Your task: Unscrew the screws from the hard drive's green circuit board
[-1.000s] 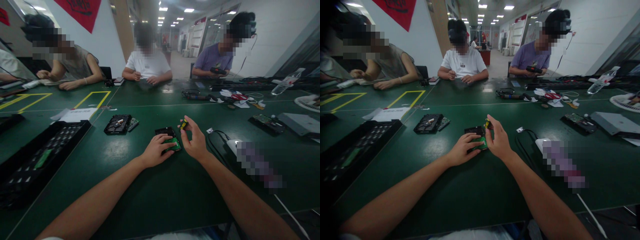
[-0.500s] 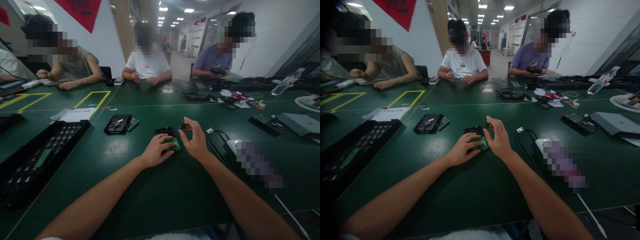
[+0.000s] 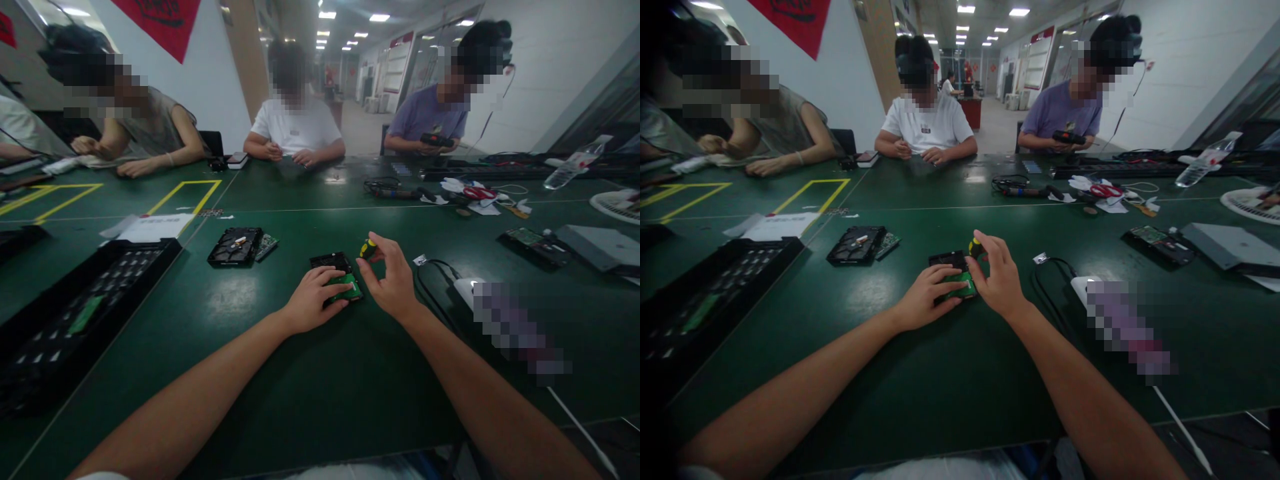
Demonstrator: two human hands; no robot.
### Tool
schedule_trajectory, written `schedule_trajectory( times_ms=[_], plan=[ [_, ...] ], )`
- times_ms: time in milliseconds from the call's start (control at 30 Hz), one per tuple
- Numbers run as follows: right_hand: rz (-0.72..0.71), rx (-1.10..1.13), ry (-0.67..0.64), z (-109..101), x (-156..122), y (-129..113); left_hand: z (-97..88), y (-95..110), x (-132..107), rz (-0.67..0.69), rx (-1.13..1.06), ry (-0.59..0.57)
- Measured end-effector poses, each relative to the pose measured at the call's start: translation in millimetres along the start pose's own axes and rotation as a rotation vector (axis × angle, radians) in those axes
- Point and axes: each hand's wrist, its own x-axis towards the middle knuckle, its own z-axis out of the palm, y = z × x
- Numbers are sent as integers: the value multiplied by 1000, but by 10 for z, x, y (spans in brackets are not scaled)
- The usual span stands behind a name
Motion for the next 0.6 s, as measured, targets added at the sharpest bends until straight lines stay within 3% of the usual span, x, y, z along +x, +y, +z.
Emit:
schedule_trajectory(
  times_ms=[600],
  plan=[
    [-34, -11, 14, 7, 3, 4, 7, -11, 1, 4, -3, 5]
  ],
)
